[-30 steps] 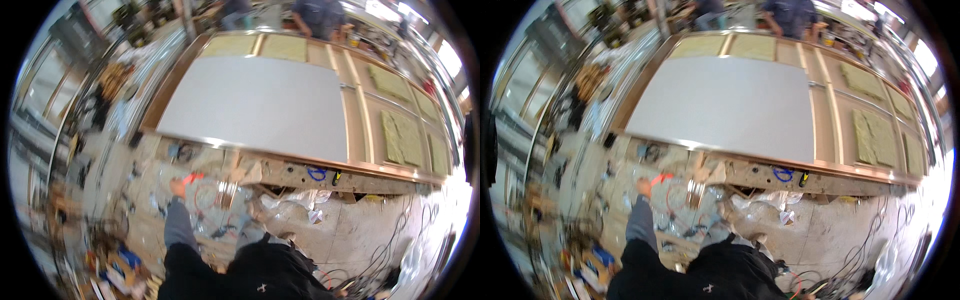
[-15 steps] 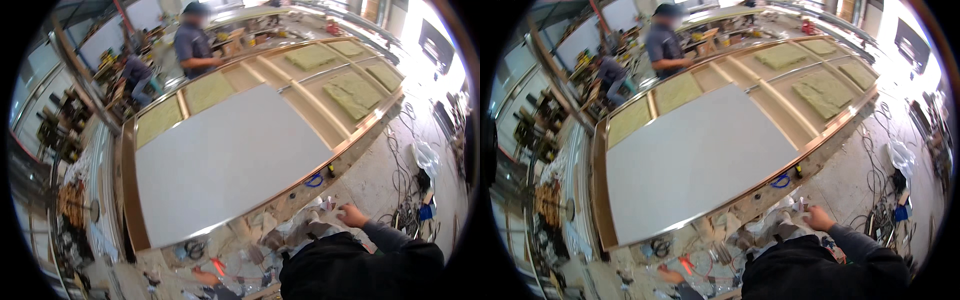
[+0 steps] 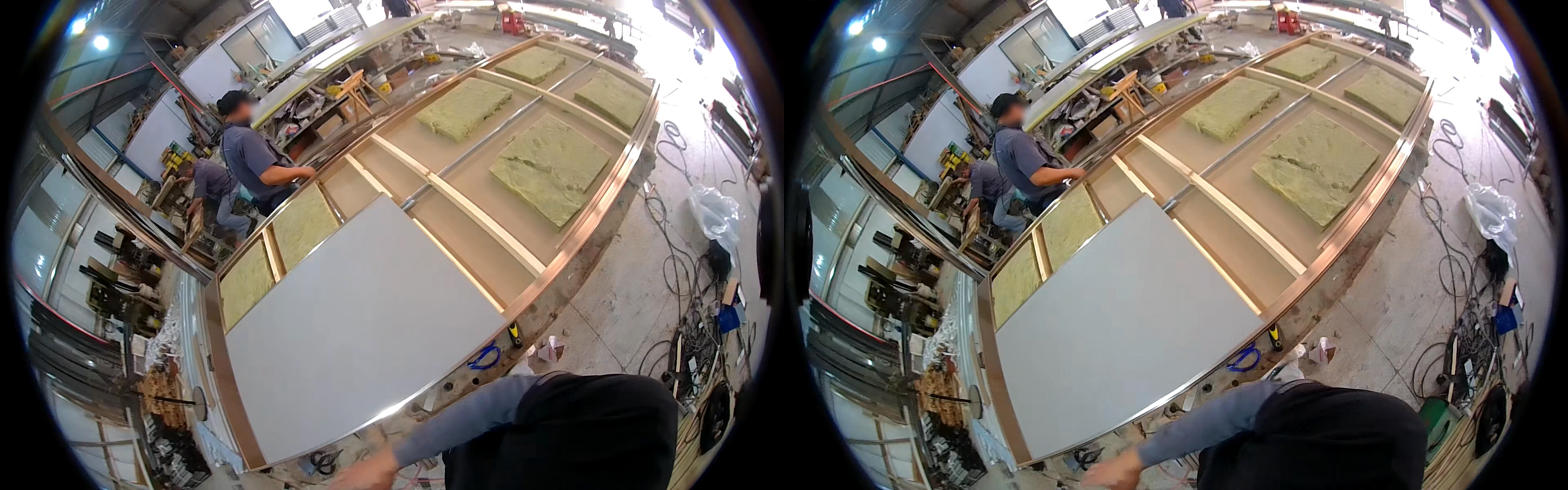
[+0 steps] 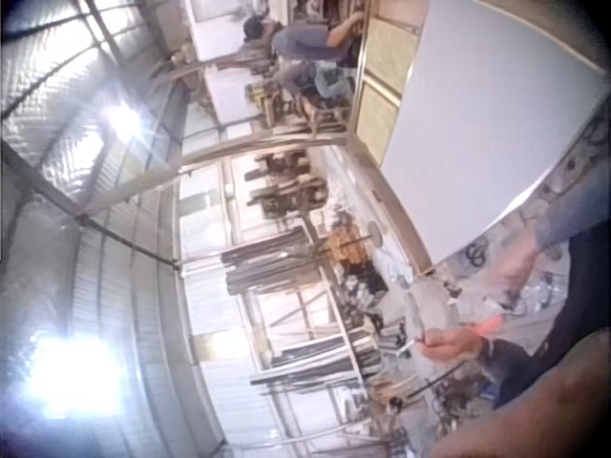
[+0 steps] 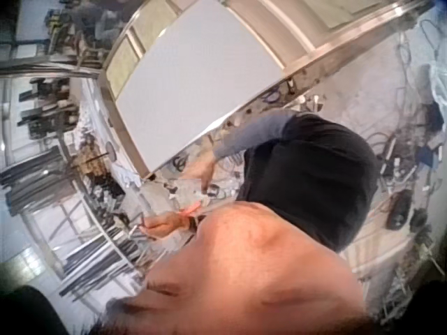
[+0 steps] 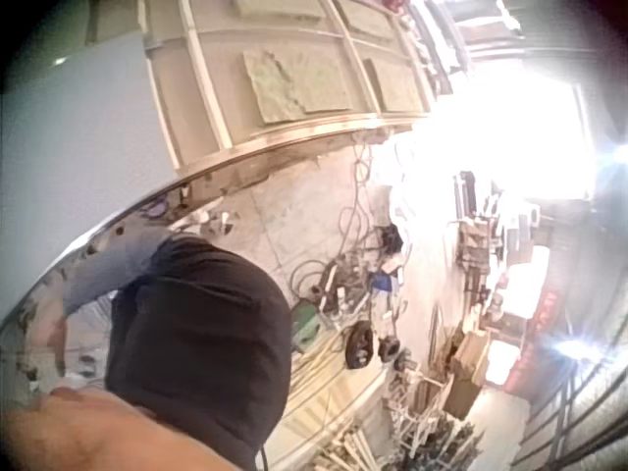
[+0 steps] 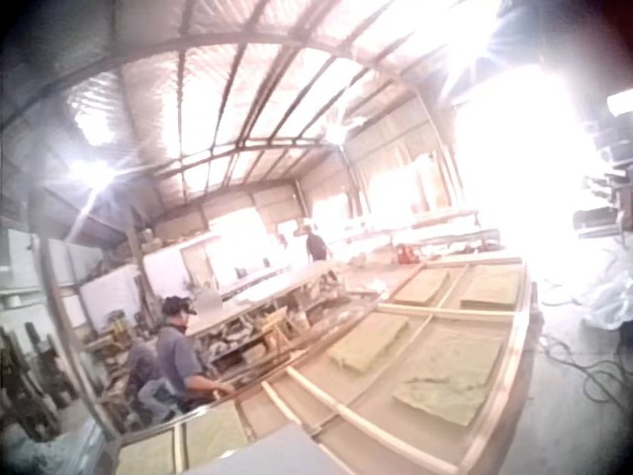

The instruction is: The person applies sealant to a wooden frame, places a brown trim piece, and then positions a large white panel onto the frame. They use a nail gun to secure the panel and apply additional sealant along the edges.

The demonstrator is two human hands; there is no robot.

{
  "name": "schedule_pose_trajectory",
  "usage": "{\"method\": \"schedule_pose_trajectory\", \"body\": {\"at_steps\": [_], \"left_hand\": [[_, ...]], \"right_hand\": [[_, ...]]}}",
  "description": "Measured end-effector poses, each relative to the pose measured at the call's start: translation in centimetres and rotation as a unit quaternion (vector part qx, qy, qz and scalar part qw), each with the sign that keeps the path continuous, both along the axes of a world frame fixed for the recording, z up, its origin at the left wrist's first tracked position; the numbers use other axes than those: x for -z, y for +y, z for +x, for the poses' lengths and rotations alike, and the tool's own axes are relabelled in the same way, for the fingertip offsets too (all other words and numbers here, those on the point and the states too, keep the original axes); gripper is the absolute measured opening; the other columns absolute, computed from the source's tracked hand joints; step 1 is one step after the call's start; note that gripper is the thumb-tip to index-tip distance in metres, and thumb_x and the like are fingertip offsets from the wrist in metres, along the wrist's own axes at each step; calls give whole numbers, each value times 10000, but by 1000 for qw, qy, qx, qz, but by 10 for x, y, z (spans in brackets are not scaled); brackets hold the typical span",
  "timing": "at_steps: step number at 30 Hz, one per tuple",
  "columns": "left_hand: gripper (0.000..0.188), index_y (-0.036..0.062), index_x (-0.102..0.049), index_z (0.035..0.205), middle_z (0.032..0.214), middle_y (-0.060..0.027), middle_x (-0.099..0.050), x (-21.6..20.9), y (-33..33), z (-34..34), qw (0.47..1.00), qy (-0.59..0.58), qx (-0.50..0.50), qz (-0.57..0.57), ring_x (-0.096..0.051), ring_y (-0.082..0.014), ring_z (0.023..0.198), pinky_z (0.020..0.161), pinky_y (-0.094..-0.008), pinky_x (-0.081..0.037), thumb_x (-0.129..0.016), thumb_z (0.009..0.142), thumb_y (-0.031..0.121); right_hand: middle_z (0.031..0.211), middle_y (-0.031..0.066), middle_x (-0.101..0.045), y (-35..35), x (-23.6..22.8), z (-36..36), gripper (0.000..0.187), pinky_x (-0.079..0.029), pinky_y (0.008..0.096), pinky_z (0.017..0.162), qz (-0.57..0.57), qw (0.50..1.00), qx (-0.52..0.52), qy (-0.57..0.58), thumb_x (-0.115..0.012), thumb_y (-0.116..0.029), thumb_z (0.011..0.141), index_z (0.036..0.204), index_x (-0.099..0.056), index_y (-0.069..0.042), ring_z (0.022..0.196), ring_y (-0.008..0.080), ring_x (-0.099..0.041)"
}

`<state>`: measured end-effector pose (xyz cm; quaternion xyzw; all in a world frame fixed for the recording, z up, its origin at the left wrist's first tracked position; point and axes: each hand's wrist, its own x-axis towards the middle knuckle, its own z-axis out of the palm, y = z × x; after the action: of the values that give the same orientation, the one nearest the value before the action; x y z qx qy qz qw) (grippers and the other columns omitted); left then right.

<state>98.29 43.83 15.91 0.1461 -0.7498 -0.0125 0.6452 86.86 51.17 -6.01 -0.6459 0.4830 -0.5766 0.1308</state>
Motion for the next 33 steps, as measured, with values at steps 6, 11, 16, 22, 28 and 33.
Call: {"method": "schedule_pose_trajectory", "body": {"at_steps": [6,11,16,22,28,33], "left_hand": [[339,-21,-709,1128,1031,-211,-692,-57,112,-35,948,-42,-31,-314,-646,-390,947,841,-476,-527,-615,1103,304],[336,41,-729,1197,1189,-167,-663,-82,248,-102,792,-251,275,-483,-589,-334,1080,951,-456,-484,-612,1078,332],[359,109,-730,1285,1314,-111,-629,-62,305,-171,783,-226,412,-406,-547,-283,1184,1008,-439,-453,-652,1039,357],[553,17,-580,1475,1407,-162,-565,39,173,-313,837,-209,487,140,-556,-279,1278,1037,-443,-454,-712,1033,321],[506,62,-515,1477,1289,-73,-656,104,139,-570,373,-271,659,595,-640,-207,1190,1016,-379,-523,-657,1095,362],[360,97,-610,1268,1285,-117,-657,161,115,-720,91,-120,678,719,-659,-251,1188,1020,-471,-552,-660,1091,406]], "right_hand": [[1532,244,-537,-2,-85,-36,915,-473,502,1148,153,987,-35,23,-779,-603,889,1563,-447,-80,1370,418,-561],[1441,215,-588,106,-129,-100,723,-513,504,1096,-7,977,38,-211,-705,-521,966,1479,-503,-54,1290,380,-611],[1350,186,-640,244,-155,-177,546,-552,506,1044,-136,911,185,-343,-630,-439,1043,1396,-559,-28,1210,341,-660],[1241,152,-703,335,-162,-243,389,-599,508,982,-166,860,310,-370,-541,-341,1135,1296,-627,3,1113,295,-720],[1118,147,-697,331,-157,-327,380,-630,473,888,-87,843,385,-365,-505,-326,1160,1208,-637,27,988,279,-722],[1038,144,-690,281,-141,-407,404,-641,461,805,-55,806,471,-354,-488,-359,1164,1167,-621,23,888,265,-714]]}}
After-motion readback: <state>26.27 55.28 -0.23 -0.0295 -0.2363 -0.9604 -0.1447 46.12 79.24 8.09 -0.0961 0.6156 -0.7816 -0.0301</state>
